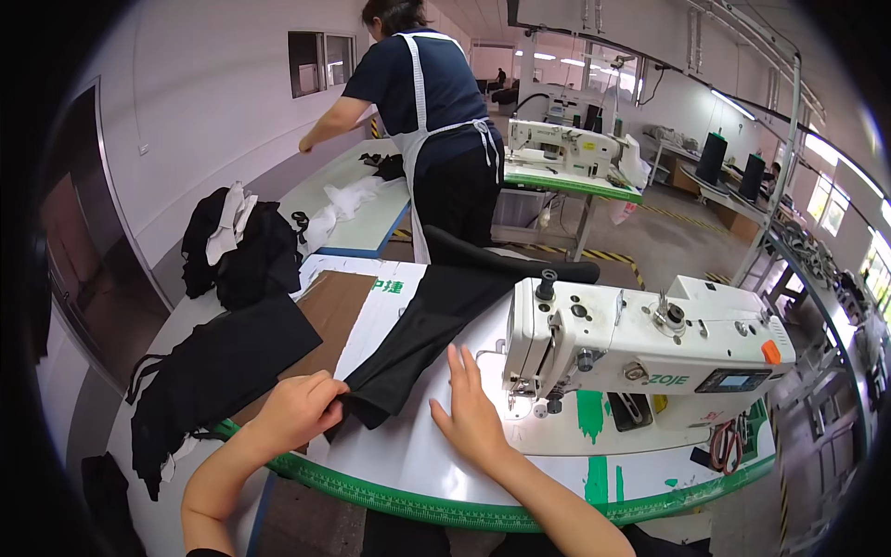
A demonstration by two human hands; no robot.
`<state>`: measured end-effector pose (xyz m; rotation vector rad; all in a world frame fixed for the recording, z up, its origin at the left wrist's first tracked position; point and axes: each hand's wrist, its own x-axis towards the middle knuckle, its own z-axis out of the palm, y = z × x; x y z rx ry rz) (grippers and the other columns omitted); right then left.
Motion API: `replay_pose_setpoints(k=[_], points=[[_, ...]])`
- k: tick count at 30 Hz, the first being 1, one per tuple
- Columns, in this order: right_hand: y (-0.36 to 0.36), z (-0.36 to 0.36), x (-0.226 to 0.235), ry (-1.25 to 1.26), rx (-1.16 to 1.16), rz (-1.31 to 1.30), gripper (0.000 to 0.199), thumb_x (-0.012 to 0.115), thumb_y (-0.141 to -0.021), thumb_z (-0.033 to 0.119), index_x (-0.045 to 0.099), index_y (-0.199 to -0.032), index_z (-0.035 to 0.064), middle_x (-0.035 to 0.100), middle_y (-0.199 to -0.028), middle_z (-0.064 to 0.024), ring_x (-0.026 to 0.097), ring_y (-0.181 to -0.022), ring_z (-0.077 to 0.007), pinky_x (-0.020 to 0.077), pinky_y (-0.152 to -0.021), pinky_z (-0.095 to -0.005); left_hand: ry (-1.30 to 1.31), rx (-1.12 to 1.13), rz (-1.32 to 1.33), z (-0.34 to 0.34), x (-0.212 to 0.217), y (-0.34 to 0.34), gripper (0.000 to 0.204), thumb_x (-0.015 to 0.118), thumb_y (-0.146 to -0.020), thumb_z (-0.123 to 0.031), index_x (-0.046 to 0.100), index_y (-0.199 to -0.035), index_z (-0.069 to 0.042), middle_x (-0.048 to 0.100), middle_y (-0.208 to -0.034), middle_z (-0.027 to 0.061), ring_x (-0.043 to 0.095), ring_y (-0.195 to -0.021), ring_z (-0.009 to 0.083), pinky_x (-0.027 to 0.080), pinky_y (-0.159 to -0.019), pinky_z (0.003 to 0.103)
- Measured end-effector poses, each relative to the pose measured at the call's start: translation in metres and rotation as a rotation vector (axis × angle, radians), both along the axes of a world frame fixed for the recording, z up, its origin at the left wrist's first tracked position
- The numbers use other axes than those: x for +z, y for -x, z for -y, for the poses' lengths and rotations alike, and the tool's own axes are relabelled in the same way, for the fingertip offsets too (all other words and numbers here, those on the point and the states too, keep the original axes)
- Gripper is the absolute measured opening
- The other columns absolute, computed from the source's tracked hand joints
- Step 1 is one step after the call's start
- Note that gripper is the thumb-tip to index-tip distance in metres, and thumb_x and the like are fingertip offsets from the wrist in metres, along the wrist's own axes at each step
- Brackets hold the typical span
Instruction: Sewing black fabric pieces together using an industrial sewing machine.
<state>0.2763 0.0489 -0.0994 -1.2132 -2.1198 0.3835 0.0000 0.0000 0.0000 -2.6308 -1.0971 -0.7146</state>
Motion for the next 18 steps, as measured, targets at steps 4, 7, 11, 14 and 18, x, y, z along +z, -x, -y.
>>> replay_pose_setpoints(k=[4,7,11,14,18], points=[[0.033,-0.025,0.011,-0.113,-0.112,-0.233,0.096,0.073,-0.086,0.011,0.014,-0.162,0.0121,0.021,-0.162,-0.0236,0.064,-0.108,-0.0306,0.0567,-0.076,-0.0345,0.023,0.06,0.087,0.051,0.043,0.022,0.03,0.073,-0.068,-0.001,0.061,-0.096,-0.005,0.056,-0.077,0.0079,0.06,-0.064,0.0272,0.048,-0.057,0.037],[0.046,-0.046,0.024,-0.207,-0.041,-0.205,0.076,0.074,-0.086,0.011,0.038,-0.153,0.0126,0.041,-0.152,-0.0188,0.061,-0.115,-0.0323,0.0539,-0.089,-0.0378,-0.006,0.155,0.127,0.1,0.076,0.044,0.033,0.074,-0.062,-0.001,0.062,-0.092,-0.008,0.058,-0.075,0.007,0.06,-0.064,0.0267,0.046,-0.056,0.037],[0.07,-0.036,0.024,-0.044,0.317,0.023,0.021,0.072,-0.088,0.02,0.075,-0.107,0.0125,0.065,-0.128,-0.0101,0.058,-0.119,-0.0299,0.0487,-0.1,-0.0398,-0.138,0.355,0.374,0.122,0.095,0.063,0.019,0.066,-0.069,-0.002,0.058,-0.087,-0.002,0.056,-0.081,0.0102,0.055,-0.073,0.0245,0.043,-0.068,0.032],[0.089,-0.007,0.008,-0.02,0.517,0.054,0.018,0.068,-0.092,0.024,0.072,-0.103,0.0107,0.065,-0.128,-0.0086,0.058,-0.119,-0.028,0.0473,-0.098,-0.0396,-0.101,0.424,0.596,0.119,0.106,0.091,0.02,0.065,-0.081,-0.015,0.054,-0.092,-0.002,0.051,-0.09,0.0058,0.051,-0.082,0.0149,0.04,-0.076,0.026],[0.085,0.039,0.019,-0.021,0.602,0.108,0.047,0.062,-0.095,0.051,0.069,-0.118,0.0104,0.059,-0.136,-0.0109,0.054,-0.124,-0.0308,0.0435,-0.102,-0.0429,0.134,0.528,0.879,0.106,0.115,0.115,0.024,0.051,-0.086,0.004,0.058,-0.108,-0.002,0.054,-0.095,-0.0004,0.052,-0.088,0.0068,0.04,-0.078,0.02]])
